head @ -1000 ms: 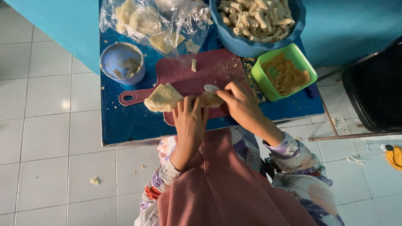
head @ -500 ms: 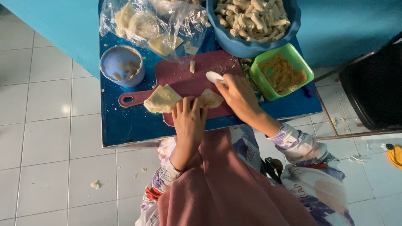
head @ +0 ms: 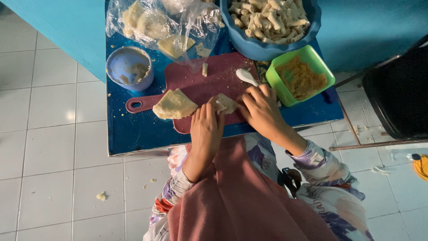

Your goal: The person pinches off pieces of dough from a larger mass on a cutting board, rolls and shapes each piece by hand, and places the shaped pieces into a bowl that already holds many finished pieces. A green container with a brown crumbly filling and a spoon sit on the table beside the board.

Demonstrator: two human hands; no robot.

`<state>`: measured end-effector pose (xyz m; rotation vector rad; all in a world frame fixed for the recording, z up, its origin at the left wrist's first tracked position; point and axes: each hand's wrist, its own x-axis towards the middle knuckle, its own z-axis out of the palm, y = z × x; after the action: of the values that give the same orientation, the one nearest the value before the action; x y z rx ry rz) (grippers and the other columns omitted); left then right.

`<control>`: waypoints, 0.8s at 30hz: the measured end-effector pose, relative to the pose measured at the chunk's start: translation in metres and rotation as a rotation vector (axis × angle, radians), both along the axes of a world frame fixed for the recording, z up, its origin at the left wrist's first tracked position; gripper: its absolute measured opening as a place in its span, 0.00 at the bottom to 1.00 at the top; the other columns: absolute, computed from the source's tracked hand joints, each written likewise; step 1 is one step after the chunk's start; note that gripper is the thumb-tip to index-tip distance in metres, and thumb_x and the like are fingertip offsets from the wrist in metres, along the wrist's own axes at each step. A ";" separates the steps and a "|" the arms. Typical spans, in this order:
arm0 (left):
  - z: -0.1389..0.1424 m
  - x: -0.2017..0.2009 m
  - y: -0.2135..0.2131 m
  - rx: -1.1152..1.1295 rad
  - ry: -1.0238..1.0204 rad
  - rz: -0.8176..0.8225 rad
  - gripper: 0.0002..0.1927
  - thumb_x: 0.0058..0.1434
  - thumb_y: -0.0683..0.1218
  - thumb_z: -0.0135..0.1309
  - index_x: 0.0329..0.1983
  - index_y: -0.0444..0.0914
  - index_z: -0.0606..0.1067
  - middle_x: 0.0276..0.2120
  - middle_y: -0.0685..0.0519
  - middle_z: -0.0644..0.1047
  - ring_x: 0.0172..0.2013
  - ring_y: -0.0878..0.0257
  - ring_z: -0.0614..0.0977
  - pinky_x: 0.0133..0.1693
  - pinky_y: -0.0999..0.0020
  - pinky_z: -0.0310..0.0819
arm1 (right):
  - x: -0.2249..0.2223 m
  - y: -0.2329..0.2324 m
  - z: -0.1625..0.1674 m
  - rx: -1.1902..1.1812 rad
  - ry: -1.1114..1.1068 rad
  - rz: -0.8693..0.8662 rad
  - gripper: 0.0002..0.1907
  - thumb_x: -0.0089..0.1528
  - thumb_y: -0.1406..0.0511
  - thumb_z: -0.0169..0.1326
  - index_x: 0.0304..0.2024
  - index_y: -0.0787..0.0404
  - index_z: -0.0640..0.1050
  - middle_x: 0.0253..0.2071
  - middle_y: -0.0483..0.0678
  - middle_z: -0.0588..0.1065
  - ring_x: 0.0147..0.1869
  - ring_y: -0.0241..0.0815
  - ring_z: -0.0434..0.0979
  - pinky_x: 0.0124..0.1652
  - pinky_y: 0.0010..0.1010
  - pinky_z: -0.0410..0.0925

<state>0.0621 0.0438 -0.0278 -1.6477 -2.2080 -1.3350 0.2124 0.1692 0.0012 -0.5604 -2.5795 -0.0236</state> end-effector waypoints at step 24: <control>-0.007 -0.004 0.002 -0.029 0.051 -0.018 0.08 0.65 0.42 0.55 0.46 0.36 0.71 0.39 0.47 0.77 0.41 0.49 0.79 0.44 0.56 0.74 | -0.019 -0.018 -0.013 -0.264 0.194 0.086 0.21 0.62 0.65 0.63 0.55 0.58 0.72 0.47 0.46 0.77 0.52 0.48 0.73 0.54 0.43 0.58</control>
<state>0.0579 0.0458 -0.0345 -1.6954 -2.2003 -1.2564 0.1938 0.1515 -0.0118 -0.5172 -2.4277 0.3869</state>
